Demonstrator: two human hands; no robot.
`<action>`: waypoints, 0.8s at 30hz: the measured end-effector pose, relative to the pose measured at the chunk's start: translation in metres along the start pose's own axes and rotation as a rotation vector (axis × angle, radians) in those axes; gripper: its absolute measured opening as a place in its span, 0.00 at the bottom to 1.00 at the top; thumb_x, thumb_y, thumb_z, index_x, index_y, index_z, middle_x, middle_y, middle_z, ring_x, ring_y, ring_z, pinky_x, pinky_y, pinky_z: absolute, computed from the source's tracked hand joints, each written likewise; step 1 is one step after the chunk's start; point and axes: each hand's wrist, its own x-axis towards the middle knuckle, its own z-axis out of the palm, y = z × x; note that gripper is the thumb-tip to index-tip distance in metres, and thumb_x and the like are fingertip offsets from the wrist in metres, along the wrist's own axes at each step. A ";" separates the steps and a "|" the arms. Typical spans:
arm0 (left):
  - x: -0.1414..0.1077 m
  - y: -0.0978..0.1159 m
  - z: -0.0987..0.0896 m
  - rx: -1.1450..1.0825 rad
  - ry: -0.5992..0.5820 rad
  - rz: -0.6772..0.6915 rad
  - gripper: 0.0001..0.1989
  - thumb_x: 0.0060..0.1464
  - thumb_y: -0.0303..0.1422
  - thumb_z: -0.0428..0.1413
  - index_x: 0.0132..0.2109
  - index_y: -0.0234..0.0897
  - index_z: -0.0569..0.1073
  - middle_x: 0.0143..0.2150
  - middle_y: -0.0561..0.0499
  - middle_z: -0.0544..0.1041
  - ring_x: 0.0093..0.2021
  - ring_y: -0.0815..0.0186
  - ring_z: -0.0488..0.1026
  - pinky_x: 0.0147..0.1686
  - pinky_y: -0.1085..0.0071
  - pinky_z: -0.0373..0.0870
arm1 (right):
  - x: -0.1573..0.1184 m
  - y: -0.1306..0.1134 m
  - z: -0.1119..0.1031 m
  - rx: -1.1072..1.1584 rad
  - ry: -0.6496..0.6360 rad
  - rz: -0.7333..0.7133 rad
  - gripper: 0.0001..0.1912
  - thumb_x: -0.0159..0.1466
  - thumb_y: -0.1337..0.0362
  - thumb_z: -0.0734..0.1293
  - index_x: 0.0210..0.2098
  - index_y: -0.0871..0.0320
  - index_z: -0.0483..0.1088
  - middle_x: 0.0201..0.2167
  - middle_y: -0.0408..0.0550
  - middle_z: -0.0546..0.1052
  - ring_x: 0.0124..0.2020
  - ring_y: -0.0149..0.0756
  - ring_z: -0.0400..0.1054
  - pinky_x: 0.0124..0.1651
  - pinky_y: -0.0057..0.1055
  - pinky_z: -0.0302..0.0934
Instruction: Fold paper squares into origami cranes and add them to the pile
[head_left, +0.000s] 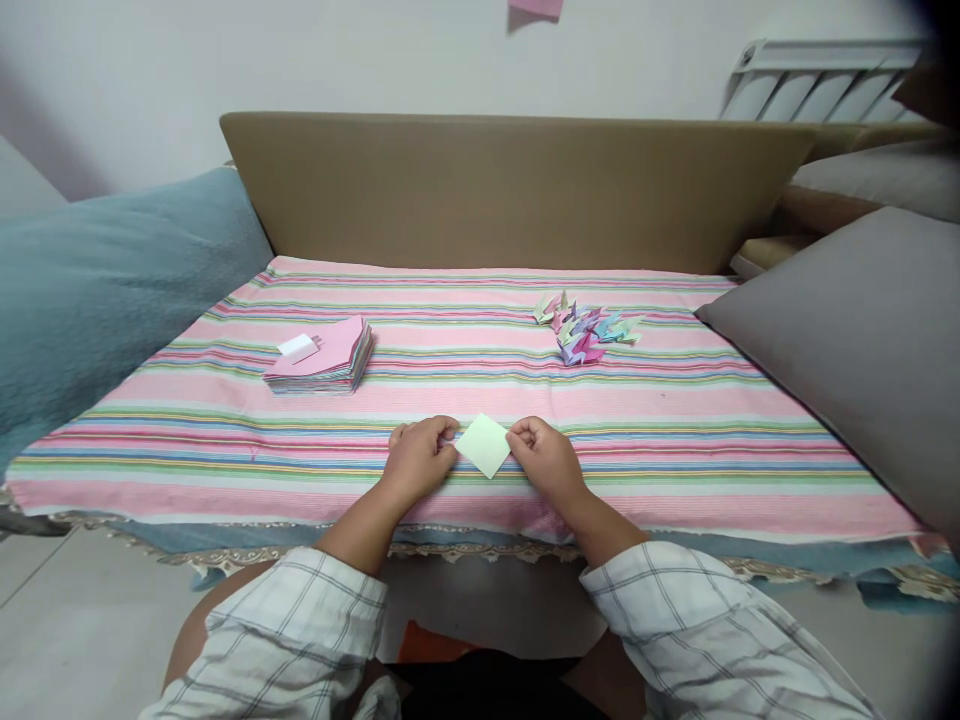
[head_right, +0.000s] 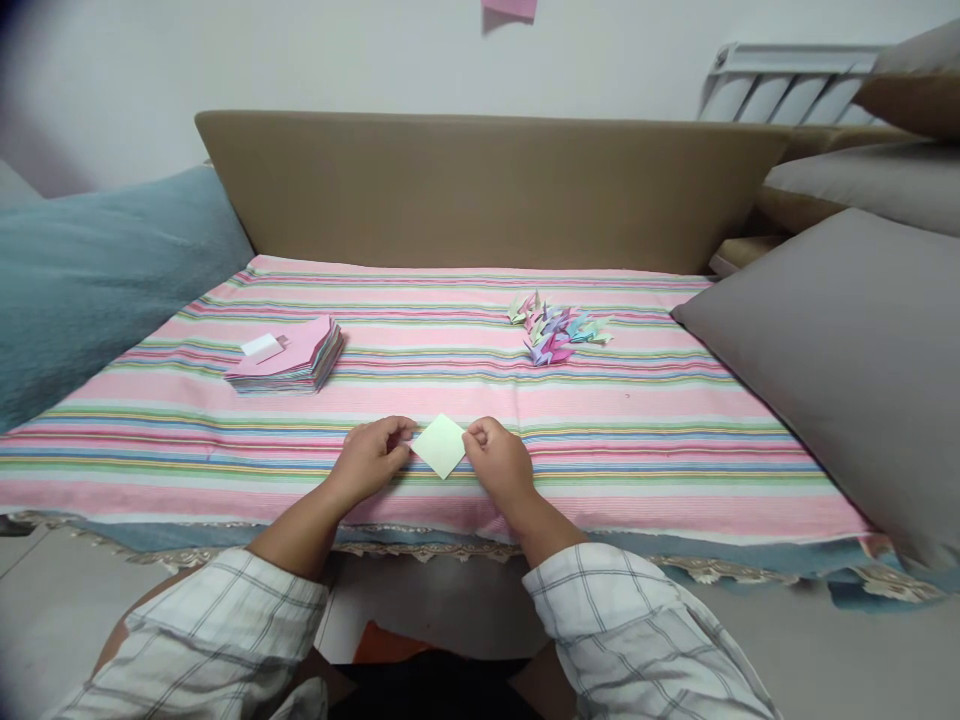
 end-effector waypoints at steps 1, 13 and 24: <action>0.000 0.001 -0.001 0.025 -0.011 0.010 0.17 0.46 0.28 0.50 0.45 0.43 0.73 0.36 0.54 0.76 0.39 0.62 0.71 0.45 0.62 0.61 | -0.001 -0.001 0.000 -0.035 -0.001 -0.002 0.07 0.58 0.58 0.62 0.30 0.53 0.68 0.26 0.42 0.76 0.28 0.34 0.68 0.30 0.28 0.57; -0.002 0.003 -0.001 0.089 -0.060 0.042 0.17 0.48 0.32 0.52 0.46 0.47 0.75 0.39 0.52 0.75 0.44 0.59 0.69 0.48 0.60 0.58 | -0.001 0.004 0.001 -0.313 0.017 -0.277 0.08 0.59 0.65 0.62 0.34 0.55 0.72 0.38 0.49 0.73 0.39 0.39 0.65 0.42 0.33 0.60; -0.001 0.009 -0.001 -0.046 -0.069 -0.044 0.17 0.48 0.30 0.52 0.45 0.47 0.75 0.46 0.54 0.76 0.49 0.60 0.68 0.53 0.59 0.55 | 0.000 0.010 -0.003 -0.320 -0.076 -0.395 0.09 0.60 0.69 0.62 0.38 0.58 0.73 0.38 0.49 0.75 0.42 0.39 0.66 0.48 0.36 0.60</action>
